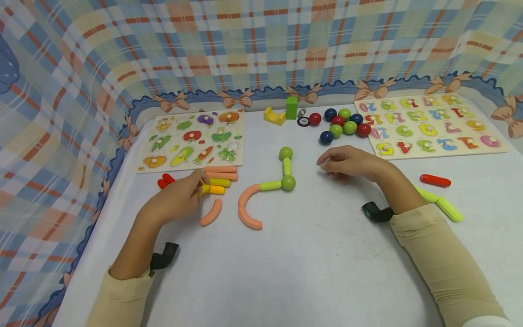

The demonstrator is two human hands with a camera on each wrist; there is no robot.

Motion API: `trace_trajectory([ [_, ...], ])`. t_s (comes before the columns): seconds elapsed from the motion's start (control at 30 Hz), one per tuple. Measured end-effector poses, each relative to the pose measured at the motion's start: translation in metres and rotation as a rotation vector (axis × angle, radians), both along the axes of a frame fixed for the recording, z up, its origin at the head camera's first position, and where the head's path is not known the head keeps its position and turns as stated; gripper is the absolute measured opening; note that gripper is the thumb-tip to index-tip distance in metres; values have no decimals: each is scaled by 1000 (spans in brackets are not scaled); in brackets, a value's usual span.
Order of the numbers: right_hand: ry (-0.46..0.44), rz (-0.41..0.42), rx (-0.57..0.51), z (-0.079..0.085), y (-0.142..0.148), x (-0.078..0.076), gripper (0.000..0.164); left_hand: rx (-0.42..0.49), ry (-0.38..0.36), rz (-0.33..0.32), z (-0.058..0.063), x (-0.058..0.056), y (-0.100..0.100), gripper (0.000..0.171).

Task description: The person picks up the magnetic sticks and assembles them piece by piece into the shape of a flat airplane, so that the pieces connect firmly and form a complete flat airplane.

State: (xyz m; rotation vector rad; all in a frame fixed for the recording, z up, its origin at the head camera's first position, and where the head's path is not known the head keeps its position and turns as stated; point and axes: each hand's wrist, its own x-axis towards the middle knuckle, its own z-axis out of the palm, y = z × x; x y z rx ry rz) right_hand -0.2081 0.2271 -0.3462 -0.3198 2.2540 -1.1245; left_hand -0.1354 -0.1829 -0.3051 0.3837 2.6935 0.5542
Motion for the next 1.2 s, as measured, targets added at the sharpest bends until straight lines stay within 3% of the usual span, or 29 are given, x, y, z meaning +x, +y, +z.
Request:
trace_trajectory([
  [0.17, -4, -1, -11, -2, 1, -2, 33, 124, -40, 31, 9, -11, 6, 25],
  [0.33, -3, 0, -20, -2, 2, -2, 34, 190, -50, -22, 16, -31, 16, 35],
  [0.57, -16, -18, -10, -4, 2, -4, 34, 268, -38, -28, 23, -60, 35, 36],
  [0.77, -24, -27, -17, -3, 2, -3, 33, 206, -45, -89, 22, -78, 74, 29],
  [1.0, -22, -31, -13, -4, 3, -3, 33, 117, 41, -238, 17, -99, 142, 24],
  [1.2, -25, -33, -11, -4, 3, -4, 32, -30, 99, -292, 6, -109, 185, 29],
])
